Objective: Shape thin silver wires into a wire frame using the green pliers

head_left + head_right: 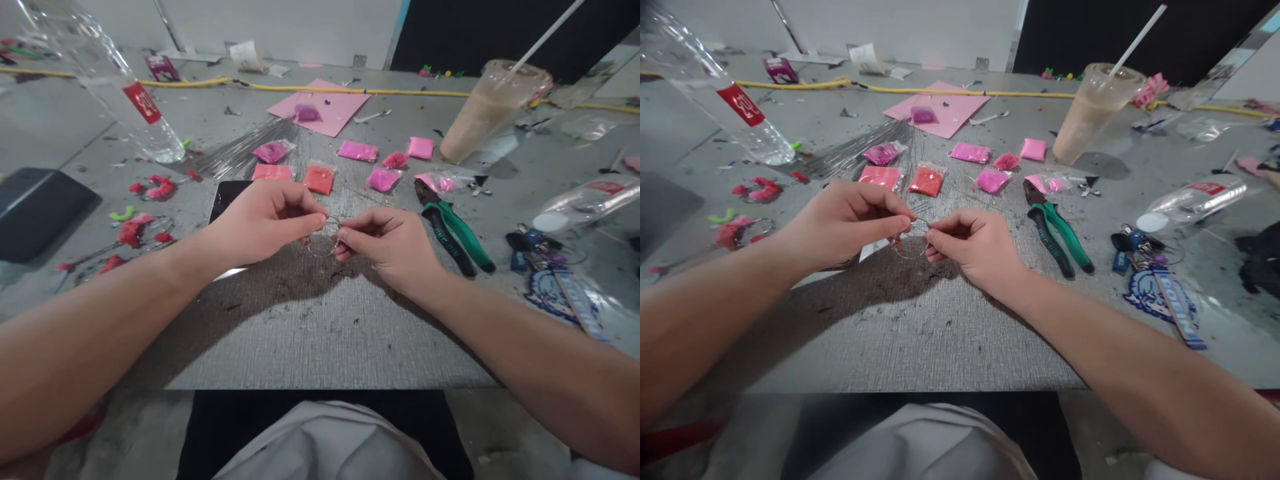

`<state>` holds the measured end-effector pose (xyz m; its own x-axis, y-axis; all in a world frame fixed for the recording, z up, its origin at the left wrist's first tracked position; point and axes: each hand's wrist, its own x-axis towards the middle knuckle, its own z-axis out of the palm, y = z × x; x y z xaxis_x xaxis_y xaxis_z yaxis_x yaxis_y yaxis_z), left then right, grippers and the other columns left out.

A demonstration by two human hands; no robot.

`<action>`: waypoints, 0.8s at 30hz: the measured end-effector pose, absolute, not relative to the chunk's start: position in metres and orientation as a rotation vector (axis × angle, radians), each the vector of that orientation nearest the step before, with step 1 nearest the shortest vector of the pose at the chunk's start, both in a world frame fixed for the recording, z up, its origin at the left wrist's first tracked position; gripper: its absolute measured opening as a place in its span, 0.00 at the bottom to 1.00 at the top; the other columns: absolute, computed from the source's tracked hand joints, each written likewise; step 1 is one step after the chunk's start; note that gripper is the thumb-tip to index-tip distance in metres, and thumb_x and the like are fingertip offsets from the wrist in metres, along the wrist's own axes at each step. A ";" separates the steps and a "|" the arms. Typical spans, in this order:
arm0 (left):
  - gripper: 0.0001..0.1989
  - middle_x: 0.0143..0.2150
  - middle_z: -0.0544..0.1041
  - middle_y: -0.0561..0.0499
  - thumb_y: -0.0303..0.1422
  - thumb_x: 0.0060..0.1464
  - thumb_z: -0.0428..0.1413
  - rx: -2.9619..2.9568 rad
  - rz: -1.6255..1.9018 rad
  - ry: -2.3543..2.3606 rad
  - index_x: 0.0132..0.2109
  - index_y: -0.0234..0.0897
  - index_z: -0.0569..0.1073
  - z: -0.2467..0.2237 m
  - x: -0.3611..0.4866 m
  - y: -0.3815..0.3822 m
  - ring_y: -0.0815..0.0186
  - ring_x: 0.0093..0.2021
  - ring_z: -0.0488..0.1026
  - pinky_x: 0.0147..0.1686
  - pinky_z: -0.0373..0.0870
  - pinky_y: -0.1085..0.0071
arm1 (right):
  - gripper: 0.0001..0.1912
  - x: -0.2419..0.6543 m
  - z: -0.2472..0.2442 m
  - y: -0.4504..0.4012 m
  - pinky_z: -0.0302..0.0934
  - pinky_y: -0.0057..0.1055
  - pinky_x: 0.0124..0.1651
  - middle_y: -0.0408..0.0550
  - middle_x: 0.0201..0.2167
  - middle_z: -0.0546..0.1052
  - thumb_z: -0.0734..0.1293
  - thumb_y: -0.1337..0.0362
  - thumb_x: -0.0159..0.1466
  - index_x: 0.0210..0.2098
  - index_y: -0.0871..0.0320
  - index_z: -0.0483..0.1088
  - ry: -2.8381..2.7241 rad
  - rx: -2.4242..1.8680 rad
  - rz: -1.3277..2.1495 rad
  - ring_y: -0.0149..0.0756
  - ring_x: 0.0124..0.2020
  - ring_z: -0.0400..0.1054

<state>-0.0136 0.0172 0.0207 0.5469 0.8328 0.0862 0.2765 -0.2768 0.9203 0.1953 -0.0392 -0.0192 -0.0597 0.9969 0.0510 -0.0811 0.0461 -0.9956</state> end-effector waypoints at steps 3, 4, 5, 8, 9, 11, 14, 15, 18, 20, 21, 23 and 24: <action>0.00 0.28 0.81 0.52 0.29 0.55 0.65 1.811 0.718 0.932 0.35 0.37 0.82 0.020 -0.013 0.018 0.70 0.28 0.74 0.28 0.69 0.73 | 0.16 0.195 -0.019 -0.040 0.80 0.34 0.33 0.43 0.23 0.83 0.85 0.54 0.53 0.29 0.56 0.79 -1.205 -1.092 1.264 0.35 0.24 0.79; 0.01 0.28 0.81 0.52 0.29 0.55 0.65 1.808 0.717 0.940 0.35 0.38 0.82 0.020 -0.013 0.018 0.70 0.28 0.75 0.28 0.69 0.73 | 0.16 0.194 -0.019 -0.040 0.80 0.33 0.32 0.43 0.23 0.83 0.85 0.54 0.53 0.29 0.56 0.79 -1.203 -1.098 1.271 0.35 0.24 0.79; 0.01 0.29 0.81 0.52 0.29 0.55 0.65 1.805 0.715 0.948 0.35 0.38 0.82 0.019 -0.013 0.018 0.69 0.28 0.75 0.29 0.70 0.73 | 0.16 0.194 -0.019 -0.040 0.80 0.33 0.32 0.43 0.23 0.83 0.85 0.54 0.53 0.29 0.56 0.79 -1.201 -1.101 1.274 0.35 0.24 0.79; 0.01 0.29 0.81 0.52 0.30 0.55 0.65 1.820 0.724 0.975 0.35 0.39 0.81 0.017 -0.013 0.016 0.69 0.29 0.76 0.28 0.70 0.73 | 0.16 0.194 -0.019 -0.039 0.80 0.33 0.33 0.43 0.23 0.83 0.84 0.53 0.54 0.29 0.56 0.80 -1.193 -1.113 1.273 0.35 0.24 0.79; 0.01 0.29 0.81 0.52 0.31 0.56 0.65 1.837 0.732 0.983 0.35 0.38 0.81 0.016 -0.013 0.015 0.68 0.29 0.76 0.28 0.70 0.73 | 0.16 0.194 -0.018 -0.039 0.80 0.33 0.33 0.44 0.23 0.83 0.84 0.52 0.54 0.29 0.56 0.80 -1.188 -1.121 1.271 0.35 0.24 0.79; 0.03 0.29 0.81 0.52 0.32 0.57 0.65 1.881 0.748 0.989 0.36 0.38 0.81 0.015 -0.012 0.012 0.68 0.30 0.76 0.29 0.71 0.72 | 0.16 0.195 -0.018 -0.039 0.80 0.32 0.32 0.44 0.23 0.83 0.84 0.53 0.54 0.29 0.56 0.80 -1.180 -1.139 1.273 0.34 0.24 0.79; 0.06 0.30 0.80 0.51 0.34 0.59 0.64 1.921 0.754 0.984 0.36 0.37 0.81 0.014 -0.011 0.009 0.68 0.30 0.75 0.29 0.69 0.71 | 0.16 0.195 -0.017 -0.039 0.79 0.31 0.30 0.43 0.22 0.82 0.85 0.54 0.53 0.28 0.56 0.79 -1.196 -1.164 1.274 0.35 0.23 0.79; 0.06 0.30 0.80 0.51 0.34 0.59 0.64 1.921 0.750 0.985 0.36 0.37 0.80 0.015 -0.011 0.008 0.68 0.30 0.74 0.28 0.68 0.71 | 0.16 0.195 -0.017 -0.039 0.79 0.32 0.30 0.43 0.22 0.82 0.85 0.55 0.53 0.28 0.56 0.79 -1.207 -1.169 1.265 0.35 0.23 0.79; 0.06 0.29 0.80 0.51 0.33 0.60 0.63 1.903 0.740 1.000 0.35 0.37 0.80 0.015 -0.010 0.007 0.68 0.29 0.73 0.27 0.66 0.70 | 0.15 0.195 -0.016 -0.041 0.78 0.32 0.29 0.43 0.22 0.81 0.84 0.54 0.54 0.29 0.56 0.80 -1.247 -1.176 1.206 0.35 0.23 0.78; 0.05 0.29 0.79 0.51 0.33 0.59 0.63 1.884 0.748 1.018 0.36 0.37 0.81 0.015 -0.009 0.008 0.68 0.28 0.73 0.26 0.65 0.70 | 0.15 0.196 -0.016 -0.040 0.77 0.33 0.30 0.43 0.23 0.82 0.84 0.55 0.55 0.30 0.56 0.80 -1.274 -1.183 1.153 0.35 0.23 0.78; 0.04 0.29 0.79 0.51 0.33 0.59 0.64 1.874 0.755 1.023 0.36 0.37 0.81 0.014 -0.009 0.009 0.68 0.28 0.72 0.26 0.65 0.70 | 0.14 0.196 -0.017 -0.040 0.77 0.33 0.29 0.43 0.24 0.82 0.84 0.56 0.54 0.31 0.56 0.80 -1.289 -1.188 1.132 0.35 0.24 0.78; 0.04 0.28 0.78 0.51 0.32 0.59 0.64 1.852 0.767 1.017 0.36 0.37 0.81 0.012 -0.008 0.010 0.69 0.27 0.72 0.26 0.65 0.71 | 0.13 0.197 -0.019 -0.039 0.76 0.33 0.29 0.43 0.25 0.82 0.84 0.59 0.54 0.32 0.56 0.80 -1.311 -1.199 1.103 0.36 0.24 0.78; 0.04 0.28 0.78 0.51 0.32 0.59 0.64 1.841 0.769 1.009 0.35 0.37 0.81 0.011 -0.008 0.010 0.69 0.27 0.72 0.26 0.65 0.71 | 0.13 0.197 -0.019 -0.038 0.75 0.33 0.29 0.43 0.25 0.82 0.84 0.60 0.54 0.32 0.56 0.81 -1.318 -1.202 1.097 0.36 0.24 0.78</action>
